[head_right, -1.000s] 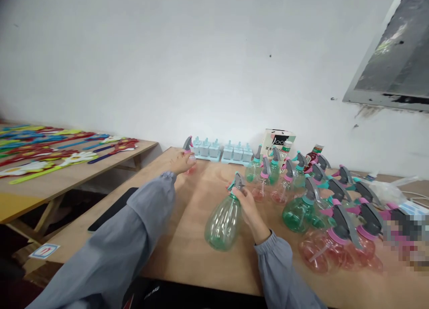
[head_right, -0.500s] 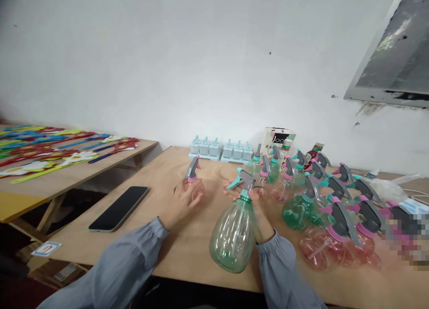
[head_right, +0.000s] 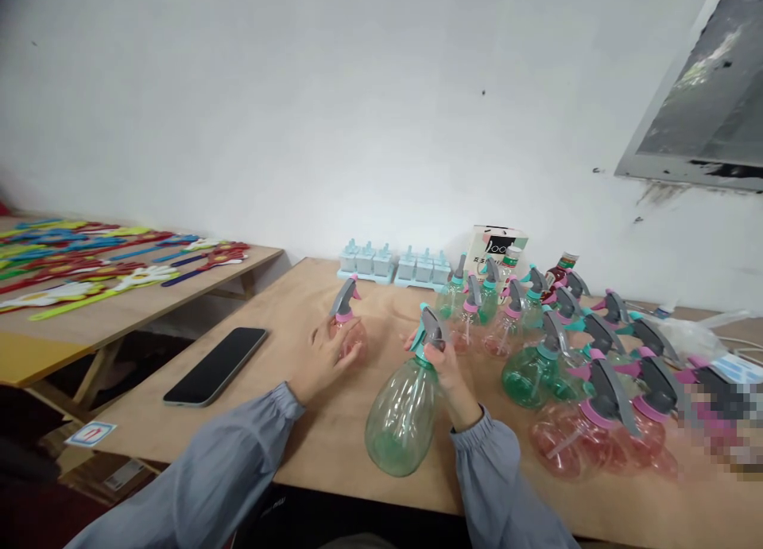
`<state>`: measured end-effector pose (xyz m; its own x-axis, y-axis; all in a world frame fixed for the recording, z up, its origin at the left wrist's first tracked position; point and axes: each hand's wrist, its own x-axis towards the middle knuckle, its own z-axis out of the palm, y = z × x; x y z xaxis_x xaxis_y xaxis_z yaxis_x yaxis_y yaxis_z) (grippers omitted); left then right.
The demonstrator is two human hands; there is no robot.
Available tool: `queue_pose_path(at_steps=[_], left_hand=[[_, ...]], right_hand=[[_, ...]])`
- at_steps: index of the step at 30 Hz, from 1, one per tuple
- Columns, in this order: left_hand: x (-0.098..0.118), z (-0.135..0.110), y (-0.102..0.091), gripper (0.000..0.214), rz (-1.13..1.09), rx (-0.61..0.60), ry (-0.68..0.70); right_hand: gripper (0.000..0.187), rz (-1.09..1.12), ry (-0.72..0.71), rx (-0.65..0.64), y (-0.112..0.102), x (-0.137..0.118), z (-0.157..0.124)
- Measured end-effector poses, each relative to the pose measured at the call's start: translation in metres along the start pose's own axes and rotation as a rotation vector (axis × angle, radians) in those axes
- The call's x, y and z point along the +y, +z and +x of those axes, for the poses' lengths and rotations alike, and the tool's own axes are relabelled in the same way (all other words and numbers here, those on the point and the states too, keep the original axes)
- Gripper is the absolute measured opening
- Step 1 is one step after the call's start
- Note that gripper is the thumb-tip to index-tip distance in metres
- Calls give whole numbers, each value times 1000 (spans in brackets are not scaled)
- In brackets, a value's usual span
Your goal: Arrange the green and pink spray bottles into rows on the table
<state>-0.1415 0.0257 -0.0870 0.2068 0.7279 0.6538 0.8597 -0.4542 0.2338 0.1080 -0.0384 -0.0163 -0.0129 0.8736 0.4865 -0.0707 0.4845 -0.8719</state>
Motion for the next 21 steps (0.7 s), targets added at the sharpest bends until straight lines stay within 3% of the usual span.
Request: queue_pose_path(at_steps=[8, 21], left_hand=[[0, 0, 0, 50, 9, -2, 26], [-2, 0, -1, 50, -24, -8, 37]], right_hand=[[83, -65, 0, 33, 0, -3, 2], [76, -39, 21, 77, -7, 10, 6]])
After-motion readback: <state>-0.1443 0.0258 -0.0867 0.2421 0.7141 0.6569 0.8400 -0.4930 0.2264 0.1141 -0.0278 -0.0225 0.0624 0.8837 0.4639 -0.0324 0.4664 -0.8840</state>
